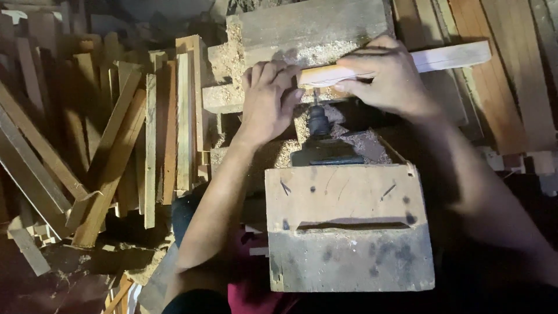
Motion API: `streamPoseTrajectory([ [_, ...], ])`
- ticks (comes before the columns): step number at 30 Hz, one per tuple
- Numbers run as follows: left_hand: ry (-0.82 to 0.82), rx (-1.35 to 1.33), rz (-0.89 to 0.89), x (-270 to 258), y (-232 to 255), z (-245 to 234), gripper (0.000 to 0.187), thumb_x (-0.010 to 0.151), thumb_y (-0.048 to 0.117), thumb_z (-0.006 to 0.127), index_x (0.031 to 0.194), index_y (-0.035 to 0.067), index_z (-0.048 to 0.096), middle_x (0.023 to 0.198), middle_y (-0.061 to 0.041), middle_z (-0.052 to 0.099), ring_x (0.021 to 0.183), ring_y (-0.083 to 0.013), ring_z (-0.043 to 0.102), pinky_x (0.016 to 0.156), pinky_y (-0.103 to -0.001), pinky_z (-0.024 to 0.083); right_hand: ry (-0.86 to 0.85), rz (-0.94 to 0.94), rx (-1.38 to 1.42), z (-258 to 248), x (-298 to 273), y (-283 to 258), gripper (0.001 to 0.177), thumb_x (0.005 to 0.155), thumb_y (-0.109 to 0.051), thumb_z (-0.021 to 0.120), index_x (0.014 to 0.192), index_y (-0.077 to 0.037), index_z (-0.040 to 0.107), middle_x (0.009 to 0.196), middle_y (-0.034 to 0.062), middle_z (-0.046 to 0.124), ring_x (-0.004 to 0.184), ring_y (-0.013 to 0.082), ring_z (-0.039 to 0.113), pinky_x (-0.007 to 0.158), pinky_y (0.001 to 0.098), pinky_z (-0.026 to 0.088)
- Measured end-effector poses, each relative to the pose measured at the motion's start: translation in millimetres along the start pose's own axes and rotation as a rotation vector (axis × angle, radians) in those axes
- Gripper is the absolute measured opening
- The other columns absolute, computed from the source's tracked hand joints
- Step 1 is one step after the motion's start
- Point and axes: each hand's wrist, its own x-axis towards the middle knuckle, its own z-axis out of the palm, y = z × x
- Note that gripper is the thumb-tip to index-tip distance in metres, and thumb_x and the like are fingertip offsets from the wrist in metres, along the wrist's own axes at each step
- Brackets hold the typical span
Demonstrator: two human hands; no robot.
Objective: The person places narrow wooden strips on a drill press table and drills a series of holes along each strip, repositioning the strip between holes. They set finished strips aside, pick up new strips from a pile of scrap wood, and continue drilling holes along their lengths.
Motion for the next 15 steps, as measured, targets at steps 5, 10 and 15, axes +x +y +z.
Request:
streamPoseTrajectory([
  [5, -0.001, -0.018, -0.027, 1.5, 1.4, 6.2, 0.038, 0.092, 0.020, 0.075, 0.128, 0.010, 0.067, 0.104, -0.005, 0.054, 0.099, -0.0241, 0.046, 0.087, -0.037, 0.035, -0.023, 0.035, 0.025, -7.2, 1.5, -2.7, 0.037, 0.086, -0.017, 0.094, 0.119, -0.007, 0.081, 0.110, 0.0083, 0.079, 0.094, 0.0252, 0.064, 0.084, 0.0372, 0.046],
  [10, 0.003, -0.003, -0.016, 1.6, -3.2, 10.4, 0.035, 0.093, 0.022, 0.076, 0.124, 0.010, 0.068, 0.105, -0.002, 0.056, 0.101, -0.0219, 0.048, 0.090, -0.037, 0.037, -0.021, 0.081, 0.047, -5.5, -0.9, 1.4, 0.039, 0.084, -0.017, 0.094, 0.119, -0.007, 0.081, 0.111, 0.0087, 0.079, 0.096, 0.0288, 0.058, 0.077, 0.0381, 0.045],
  [15, 0.015, -0.047, 0.052, 1.7, -5.7, 9.5, 0.033, 0.093, 0.020, 0.076, 0.121, 0.004, 0.068, 0.106, -0.005, 0.058, 0.100, -0.0229, 0.048, 0.090, -0.040, 0.036, -0.030, 0.116, 0.065, -4.3, -3.0, 3.7, 0.041, 0.084, -0.024, 0.096, 0.119, -0.008, 0.082, 0.103, 0.0102, 0.078, 0.096, 0.0282, 0.057, 0.076, 0.0384, 0.045],
])
